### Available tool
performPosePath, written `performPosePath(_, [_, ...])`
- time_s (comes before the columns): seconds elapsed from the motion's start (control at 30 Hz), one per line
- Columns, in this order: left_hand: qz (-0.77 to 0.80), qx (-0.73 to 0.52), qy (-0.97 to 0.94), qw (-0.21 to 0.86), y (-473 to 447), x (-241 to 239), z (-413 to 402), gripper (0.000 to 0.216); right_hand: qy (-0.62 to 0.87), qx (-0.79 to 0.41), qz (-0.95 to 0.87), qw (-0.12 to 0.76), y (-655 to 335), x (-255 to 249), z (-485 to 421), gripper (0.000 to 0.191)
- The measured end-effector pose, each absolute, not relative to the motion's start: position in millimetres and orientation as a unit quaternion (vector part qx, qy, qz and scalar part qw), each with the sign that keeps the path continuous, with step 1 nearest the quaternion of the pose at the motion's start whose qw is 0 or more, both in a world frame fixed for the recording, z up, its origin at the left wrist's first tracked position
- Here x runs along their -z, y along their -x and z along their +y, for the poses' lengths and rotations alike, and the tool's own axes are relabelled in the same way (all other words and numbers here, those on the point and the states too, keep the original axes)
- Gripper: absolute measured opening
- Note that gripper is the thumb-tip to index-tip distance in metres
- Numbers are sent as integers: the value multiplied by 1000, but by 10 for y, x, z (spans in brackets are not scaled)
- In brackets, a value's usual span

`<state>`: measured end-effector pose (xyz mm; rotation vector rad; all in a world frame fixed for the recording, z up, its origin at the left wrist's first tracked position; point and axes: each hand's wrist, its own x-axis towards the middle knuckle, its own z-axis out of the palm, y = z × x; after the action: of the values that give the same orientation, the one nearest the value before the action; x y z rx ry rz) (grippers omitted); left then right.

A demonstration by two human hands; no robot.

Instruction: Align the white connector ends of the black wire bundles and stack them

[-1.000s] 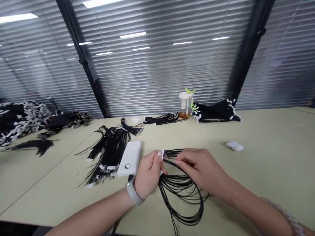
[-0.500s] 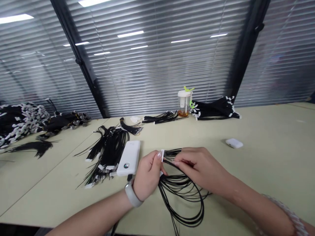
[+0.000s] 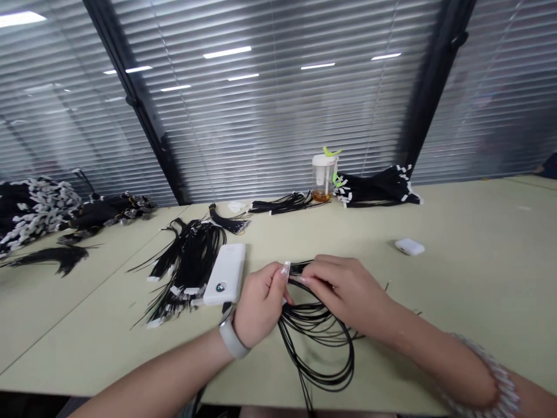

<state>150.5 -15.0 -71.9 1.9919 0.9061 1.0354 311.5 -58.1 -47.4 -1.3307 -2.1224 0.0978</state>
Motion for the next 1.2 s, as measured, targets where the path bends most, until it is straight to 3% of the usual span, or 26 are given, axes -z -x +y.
performPosePath(0.23, [408,-443,-724,337,-1500,654,-53,39,572,-28,-776,265,-3323,388,-542,9])
performPosePath(0.4, [434,-509,-680,300,-1467,675,106,44,668,195,-685,216,-3306,382,-689,24])
performPosePath(0.47, [439,-521,-671,294,-1459,674,128,43,668,221,-689,177,-3247,365,-772,33])
performPosePath(0.57, [443,-535,-662,281,-1458,656,113,44,634,128,-749,146,-3160,335,-860,43])
performPosePath(0.8, [439,-534,-667,279,-1479,618,28,46,566,52,-798,200,-2960,403,-856,21])
performPosePath(1.03, [432,-539,-671,269,-1505,609,-28,44,577,-98,-773,244,-2909,506,-754,14])
performPosePath(1.2, [428,-534,-685,250,-1511,600,-41,44,550,-115,-797,222,-2923,529,-726,22])
